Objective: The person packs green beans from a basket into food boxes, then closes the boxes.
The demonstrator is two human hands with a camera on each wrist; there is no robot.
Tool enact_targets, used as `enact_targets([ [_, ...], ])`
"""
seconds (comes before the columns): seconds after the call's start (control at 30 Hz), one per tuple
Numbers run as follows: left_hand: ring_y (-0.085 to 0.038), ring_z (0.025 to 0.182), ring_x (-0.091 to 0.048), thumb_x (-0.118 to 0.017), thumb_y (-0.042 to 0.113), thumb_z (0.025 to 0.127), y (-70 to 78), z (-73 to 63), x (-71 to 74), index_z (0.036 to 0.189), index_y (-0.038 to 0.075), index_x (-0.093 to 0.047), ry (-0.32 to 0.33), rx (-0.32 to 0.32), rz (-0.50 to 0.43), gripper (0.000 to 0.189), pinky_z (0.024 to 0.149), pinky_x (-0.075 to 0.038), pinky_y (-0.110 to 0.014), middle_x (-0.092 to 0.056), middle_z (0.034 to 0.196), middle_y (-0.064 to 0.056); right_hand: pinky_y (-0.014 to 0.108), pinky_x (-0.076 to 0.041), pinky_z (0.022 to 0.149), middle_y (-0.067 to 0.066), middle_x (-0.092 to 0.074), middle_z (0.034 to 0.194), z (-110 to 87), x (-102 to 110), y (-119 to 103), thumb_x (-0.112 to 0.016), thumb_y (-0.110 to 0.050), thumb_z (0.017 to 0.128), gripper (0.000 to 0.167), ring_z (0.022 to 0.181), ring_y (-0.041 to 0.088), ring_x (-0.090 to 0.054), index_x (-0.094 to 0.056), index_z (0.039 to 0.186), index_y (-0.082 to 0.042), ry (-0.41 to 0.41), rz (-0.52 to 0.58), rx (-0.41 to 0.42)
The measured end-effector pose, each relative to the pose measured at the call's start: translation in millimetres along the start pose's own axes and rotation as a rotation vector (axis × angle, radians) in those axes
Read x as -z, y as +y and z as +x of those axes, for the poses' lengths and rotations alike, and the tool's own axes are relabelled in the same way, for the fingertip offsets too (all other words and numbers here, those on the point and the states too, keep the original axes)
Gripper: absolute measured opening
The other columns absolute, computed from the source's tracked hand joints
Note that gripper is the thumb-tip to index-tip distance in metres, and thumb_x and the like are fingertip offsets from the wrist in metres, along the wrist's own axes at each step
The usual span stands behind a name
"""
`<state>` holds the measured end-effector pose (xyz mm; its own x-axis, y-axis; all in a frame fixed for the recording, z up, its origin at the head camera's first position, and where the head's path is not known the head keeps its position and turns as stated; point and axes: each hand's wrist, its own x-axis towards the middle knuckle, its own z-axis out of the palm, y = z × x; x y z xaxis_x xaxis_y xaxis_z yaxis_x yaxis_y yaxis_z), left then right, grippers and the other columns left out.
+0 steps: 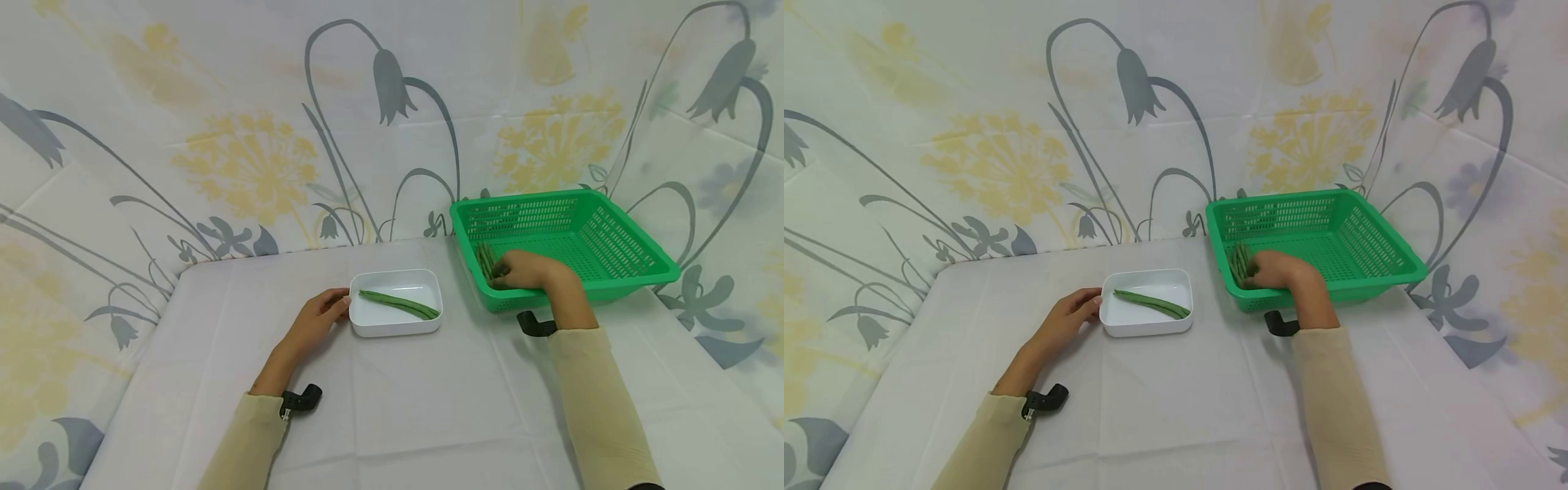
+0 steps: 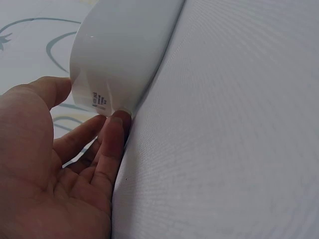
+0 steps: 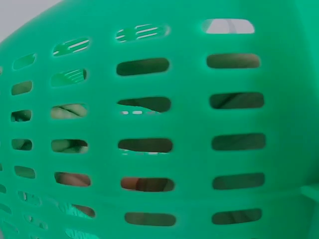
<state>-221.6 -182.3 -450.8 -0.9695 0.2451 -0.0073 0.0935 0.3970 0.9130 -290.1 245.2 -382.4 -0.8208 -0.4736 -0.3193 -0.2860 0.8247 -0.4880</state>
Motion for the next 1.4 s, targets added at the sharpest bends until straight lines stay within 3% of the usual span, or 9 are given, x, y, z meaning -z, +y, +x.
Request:
enact_targets([
  [0.2, -0.034, 0.114, -0.067, -0.053, 0.020, 0.113, 5.9, -5.4, 2.4, 0.148, -0.007, -0.053, -0.001, -0.006, 0.001, 0.045, 0.100, -0.054, -0.051, -0.069, 0.129, -0.023, 0.062, -0.050, 0.104, 0.031, -0.062, 0.142, 3.2, -1, 2, -0.063, -0.026, 0.106, 0.047, 0.134, 0.052, -0.055, -0.066, 0.136, 0.010, 0.018, 0.017, 0.004],
  [0.5, -0.035, 0.113, -0.066, -0.053, 0.020, 0.113, 3.7, -5.7, 1.5, 0.148, -0.007, -0.054, 0.005, 0.006, -0.001, 0.044, 0.100, -0.054, -0.051, -0.069, 0.127, -0.023, 0.058, -0.056, 0.096, 0.028, -0.069, 0.131, 5.5, 1, 1, -0.062, -0.015, 0.105, 0.035, 0.123, 0.048, -0.064, -0.071, 0.129, 0.009, 0.087, 0.001, 0.023],
  [0.73, -0.038, 0.113, -0.066, -0.053, 0.020, 0.113, 4.0, -6.3, 1.2, 0.148, -0.007, -0.054, 0.008, -0.004, 0.000, 0.044, 0.099, -0.054, -0.051, -0.070, 0.124, -0.022, 0.058, -0.058, 0.091, 0.031, -0.071, 0.124, 4.8, 4, -1, -0.062, -0.003, 0.101, 0.030, 0.115, 0.049, -0.067, -0.072, 0.125, 0.011, 0.275, 0.032, 0.036],
  [1.07, -0.036, 0.114, -0.066, -0.054, 0.021, 0.113, 4.5, -5.2, 1.6, 0.148, -0.007, -0.054, -0.001, -0.013, 0.004, 0.045, 0.099, -0.054, -0.051, -0.069, 0.128, -0.023, 0.053, -0.055, 0.083, 0.023, -0.070, 0.111, 3.1, 3, -10, -0.060, -0.005, 0.101, 0.021, 0.100, 0.037, -0.066, -0.069, 0.117, 0.004, 0.489, 0.091, 0.021],
  [1.27, -0.037, 0.115, -0.066, -0.054, 0.021, 0.113, 6.1, -4.4, 0.7, 0.148, -0.006, -0.055, -0.001, -0.002, 0.007, 0.044, 0.100, -0.054, -0.052, -0.069, 0.130, -0.023, 0.052, -0.054, 0.090, 0.023, -0.066, 0.115, 0.1, 4, -18, -0.058, -0.006, 0.100, 0.027, 0.106, 0.038, -0.064, -0.062, 0.125, 0.005, 0.567, 0.145, 0.021],
  [1.4, -0.037, 0.115, -0.066, -0.054, 0.020, 0.113, 7.1, -4.5, 0.9, 0.148, -0.006, -0.055, -0.002, 0.001, 0.002, 0.044, 0.101, -0.053, -0.052, -0.068, 0.130, -0.023, 0.052, -0.054, 0.090, 0.023, -0.068, 0.113, -2.7, 5, -27, -0.058, -0.004, 0.098, 0.028, 0.104, 0.037, -0.065, -0.065, 0.123, 0.005, 0.602, 0.122, 0.048],
])
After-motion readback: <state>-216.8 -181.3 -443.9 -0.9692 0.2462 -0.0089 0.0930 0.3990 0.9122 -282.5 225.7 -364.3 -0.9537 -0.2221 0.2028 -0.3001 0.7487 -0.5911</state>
